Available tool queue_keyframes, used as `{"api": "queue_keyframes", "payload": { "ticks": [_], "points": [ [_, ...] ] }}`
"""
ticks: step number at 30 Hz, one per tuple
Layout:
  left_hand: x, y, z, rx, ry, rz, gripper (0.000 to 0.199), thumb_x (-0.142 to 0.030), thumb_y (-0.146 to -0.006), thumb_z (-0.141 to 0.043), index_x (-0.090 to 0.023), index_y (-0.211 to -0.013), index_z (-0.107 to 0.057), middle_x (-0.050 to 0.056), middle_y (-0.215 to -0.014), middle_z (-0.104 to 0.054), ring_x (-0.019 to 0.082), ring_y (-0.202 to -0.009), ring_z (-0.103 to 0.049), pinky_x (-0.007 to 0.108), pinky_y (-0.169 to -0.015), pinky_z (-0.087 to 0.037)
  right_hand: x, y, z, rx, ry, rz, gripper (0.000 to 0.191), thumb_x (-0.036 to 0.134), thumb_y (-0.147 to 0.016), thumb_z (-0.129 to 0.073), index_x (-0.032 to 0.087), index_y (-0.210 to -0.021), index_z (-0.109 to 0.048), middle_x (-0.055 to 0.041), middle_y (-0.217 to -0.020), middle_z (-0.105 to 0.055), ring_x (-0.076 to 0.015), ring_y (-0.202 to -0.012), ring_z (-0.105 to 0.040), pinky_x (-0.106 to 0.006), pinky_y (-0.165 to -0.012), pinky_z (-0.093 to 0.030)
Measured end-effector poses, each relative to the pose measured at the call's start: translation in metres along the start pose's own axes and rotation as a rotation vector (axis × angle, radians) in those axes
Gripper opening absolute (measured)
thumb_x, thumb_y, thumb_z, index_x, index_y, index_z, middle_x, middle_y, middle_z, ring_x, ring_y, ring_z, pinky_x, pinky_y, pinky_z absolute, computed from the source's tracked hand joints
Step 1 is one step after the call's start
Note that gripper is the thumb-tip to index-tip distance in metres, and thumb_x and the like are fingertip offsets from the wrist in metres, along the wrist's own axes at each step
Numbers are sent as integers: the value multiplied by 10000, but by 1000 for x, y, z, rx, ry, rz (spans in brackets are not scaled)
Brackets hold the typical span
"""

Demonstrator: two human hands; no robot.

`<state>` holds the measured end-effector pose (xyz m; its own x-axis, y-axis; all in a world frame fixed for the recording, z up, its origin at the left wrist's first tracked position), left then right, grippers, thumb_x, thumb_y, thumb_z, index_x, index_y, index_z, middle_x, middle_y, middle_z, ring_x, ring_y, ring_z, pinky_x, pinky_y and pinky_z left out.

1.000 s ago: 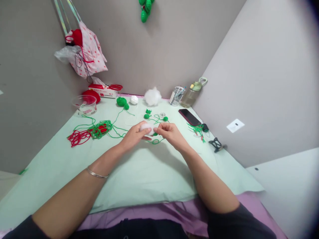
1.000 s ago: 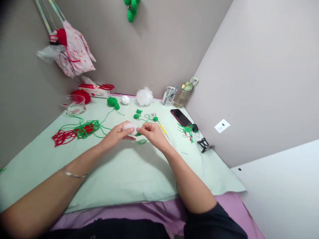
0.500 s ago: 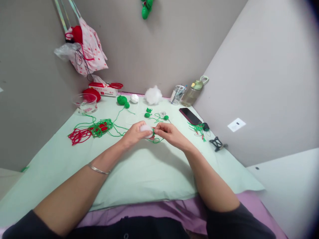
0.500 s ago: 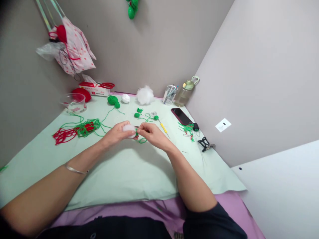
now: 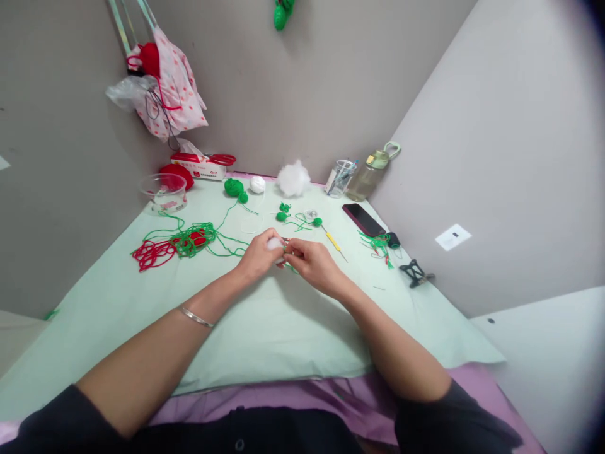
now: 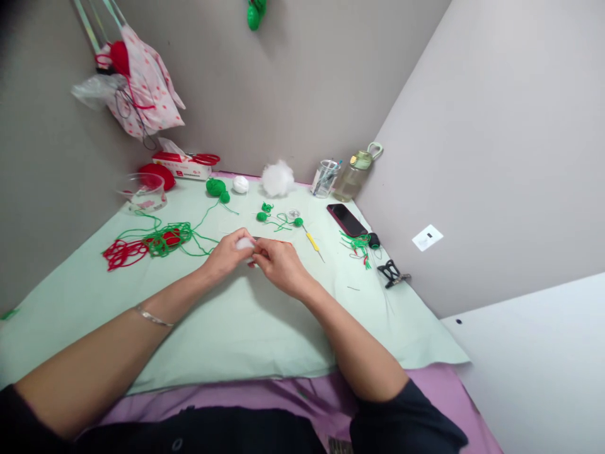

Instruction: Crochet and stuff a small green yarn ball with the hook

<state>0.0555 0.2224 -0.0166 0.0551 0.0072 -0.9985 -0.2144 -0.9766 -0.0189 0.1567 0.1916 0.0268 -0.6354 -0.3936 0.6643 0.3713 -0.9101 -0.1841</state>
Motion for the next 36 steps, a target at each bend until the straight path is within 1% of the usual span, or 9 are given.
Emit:
{"api": "queue_keyframes", "payload": {
  "ticks": [4, 8, 16, 22, 26, 28, 30, 33, 36],
  "points": [
    [5, 0, 0, 22, 108, 56, 198, -244, -670, -667, -203, -806, -528, -22, -720, -675, 157, -590, -653, 300, -621, -560, -8, -2, 8, -12, 48, 1, 51, 191, -835, -639, 220, -855, -601, 64, -621, -510, -122, -583, -407, -249, -620, -291],
    [6, 1, -4, 34, 176, 80, 241, -231, -649, -693, -197, -821, -528, -25, -744, -689, 147, -614, -667, 294, -644, -579, -19, -3, 9, 12, -1, -22, 59, 232, -848, -647, 213, -823, -597, 55, -637, -535, -118, -600, -427, -249, -615, -301],
    [7, 6, -9, 52, 257, 111, 269, -234, -662, -735, -188, -838, -537, -28, -801, -677, 129, -695, -659, 296, -721, -603, -25, -5, 3, 32, -213, -65, 202, 343, -846, -643, 214, -765, -509, 69, -623, -428, -113, -593, -379, -255, -565, -282],
    [11, 6, -16, 119, 314, 134, 250, -220, -701, -750, -179, -838, -544, -22, -844, -669, 117, -743, -664, 309, -808, -607, -35, -8, 1, 31, -337, -142, 264, 410, -821, -654, 206, -724, -518, 77, -550, -446, -92, -523, -336, -252, -516, -237],
    [7, 6, -22, 229, 335, 128, 272, -340, -783, -769, -161, -784, -565, 20, -898, -684, 155, -860, -699, 341, -894, -596, -40, -10, 8, -21, -345, -164, 253, 389, -784, -670, 198, -692, -531, 71, -531, -483, -84, -509, -349, -247, -517, -244],
    [6, 6, -24, 287, 322, 131, 307, -339, -755, -828, -153, -822, -594, 28, -898, -701, 178, -877, -722, 369, -936, -582, -40, -10, 10, -26, -356, -169, 254, 393, -776, -672, 194, -685, -545, 61, -536, -509, -86, -512, -377, -246, -520, -257],
    [6, 6, -24, 323, 301, 136, 350, -290, -706, -882, -151, -884, -615, 27, -887, -718, 197, -871, -747, 386, -961, -568, -39, -9, 10, -16, -395, -172, 285, 431, -772, -682, 191, -685, -556, 52, -549, -527, -90, -519, -403, -245, -524, -273],
    [6, 5, -22, 342, 280, 127, 368, -302, -693, -895, -150, -886, -622, 27, -871, -728, 229, -883, -769, 413, -990, -554, -37, -8, 9, 12, -485, -188, 355, 504, -765, -699, 191, -685, -554, 50, -562, -522, -87, -523, -394, -246, -525, -274],
    [6, 2, -20, 320, 257, 106, 363, -326, -683, -885, -149, -858, -621, 20, -860, -728, 236, -858, -775, 440, -989, -559, -35, -7, 10, 29, -532, -202, 392, 539, -753, -713, 192, -674, -548, 61, -552, -472, -83, -522, -350, -249, -517, -255]
  ]
}}
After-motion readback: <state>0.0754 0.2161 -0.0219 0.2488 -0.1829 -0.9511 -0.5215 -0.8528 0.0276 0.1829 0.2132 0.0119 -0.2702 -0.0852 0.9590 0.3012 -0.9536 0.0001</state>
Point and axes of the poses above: each hand's wrist, its own y-axis away from the middle knuckle, its own z-axis out of the back of the hand, x = y × z, the point moved 10 cm from there along -y, towards the middle knuckle
